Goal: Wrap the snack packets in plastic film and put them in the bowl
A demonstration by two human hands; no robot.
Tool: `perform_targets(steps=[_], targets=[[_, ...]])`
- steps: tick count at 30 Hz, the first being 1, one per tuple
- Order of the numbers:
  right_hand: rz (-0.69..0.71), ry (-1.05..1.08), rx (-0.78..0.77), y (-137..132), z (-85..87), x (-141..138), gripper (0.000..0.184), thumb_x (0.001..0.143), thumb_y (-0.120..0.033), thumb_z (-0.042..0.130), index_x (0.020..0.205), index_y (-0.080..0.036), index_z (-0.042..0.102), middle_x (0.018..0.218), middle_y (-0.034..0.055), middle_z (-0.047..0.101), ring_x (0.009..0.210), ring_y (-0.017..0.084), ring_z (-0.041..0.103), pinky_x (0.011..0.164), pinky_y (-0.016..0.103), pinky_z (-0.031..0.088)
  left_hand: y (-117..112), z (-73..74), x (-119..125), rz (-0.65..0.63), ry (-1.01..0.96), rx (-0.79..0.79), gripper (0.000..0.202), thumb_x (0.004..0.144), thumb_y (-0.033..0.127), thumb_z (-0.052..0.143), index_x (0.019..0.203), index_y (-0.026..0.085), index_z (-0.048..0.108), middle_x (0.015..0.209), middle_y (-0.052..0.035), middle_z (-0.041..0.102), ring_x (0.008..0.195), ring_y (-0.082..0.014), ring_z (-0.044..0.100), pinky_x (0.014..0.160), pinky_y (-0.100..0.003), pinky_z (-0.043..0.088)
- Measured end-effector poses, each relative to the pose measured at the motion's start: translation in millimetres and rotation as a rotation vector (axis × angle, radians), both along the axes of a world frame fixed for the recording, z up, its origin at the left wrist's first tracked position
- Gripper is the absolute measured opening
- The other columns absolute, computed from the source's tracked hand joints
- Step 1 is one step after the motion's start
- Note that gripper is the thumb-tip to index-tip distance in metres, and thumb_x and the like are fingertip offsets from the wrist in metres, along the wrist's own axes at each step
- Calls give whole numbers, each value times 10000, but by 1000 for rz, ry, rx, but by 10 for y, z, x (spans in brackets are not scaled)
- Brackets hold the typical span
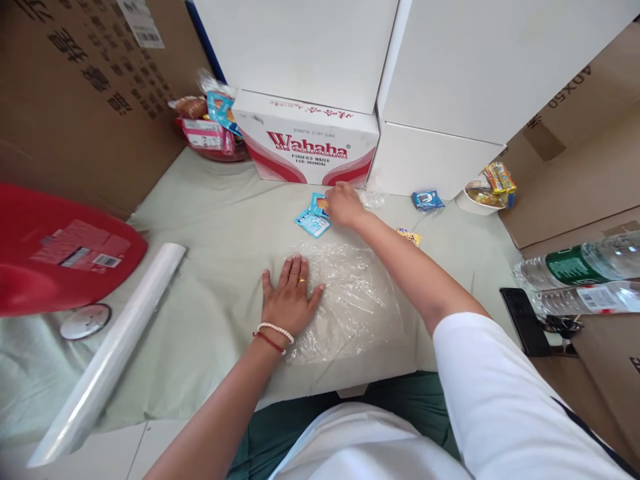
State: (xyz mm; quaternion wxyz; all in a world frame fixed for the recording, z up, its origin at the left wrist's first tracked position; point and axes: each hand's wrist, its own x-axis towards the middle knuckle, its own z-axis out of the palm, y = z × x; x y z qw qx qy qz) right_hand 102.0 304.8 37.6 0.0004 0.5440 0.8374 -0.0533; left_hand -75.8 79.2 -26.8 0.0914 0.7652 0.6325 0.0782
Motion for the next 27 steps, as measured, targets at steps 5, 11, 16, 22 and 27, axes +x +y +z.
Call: perform_targets(steps=[5,11,16,22,27], targets=[[-45,-71,-88,300,-155,-258,482,839,-267,670,1292,-106,652,1384,225,634,1436,414,405,1217,624,240,-4,18,7,0,14,-17,735,1061,562,248,1670,151,262,1743,-147,225,1633,-328,199,1289,-711,27],[-180,123,-69,150,4,-137,512,866,-183,623,1371,-131,561,1242,182,694,1184,330,602,1038,448,462,0,16,3,1,6,-27,739,1062,565,235,1671,148,256,1746,-140,221,1635,-323,196,1291,-710,24],[-270,287,-181,-19,17,-431,265,977,-314,585,1176,-156,659,1151,148,723,1071,280,656,923,392,520,3,1,3,4,21,2,743,1063,561,228,1665,126,261,1742,-146,230,1635,-307,196,1287,-719,24],[-373,164,-162,-275,-183,-770,417,916,-387,715,1226,-126,621,1227,180,667,1199,337,548,992,539,465,5,4,14,3,20,17,728,1063,548,230,1663,139,280,1731,-160,265,1626,-316,226,1287,-715,32],[-263,230,-95,-493,-136,-772,465,954,-245,639,1399,-181,518,1339,144,596,1025,259,648,935,406,506,6,0,16,7,12,23,726,1058,540,248,1663,142,282,1726,-162,281,1620,-332,241,1282,-723,49]])
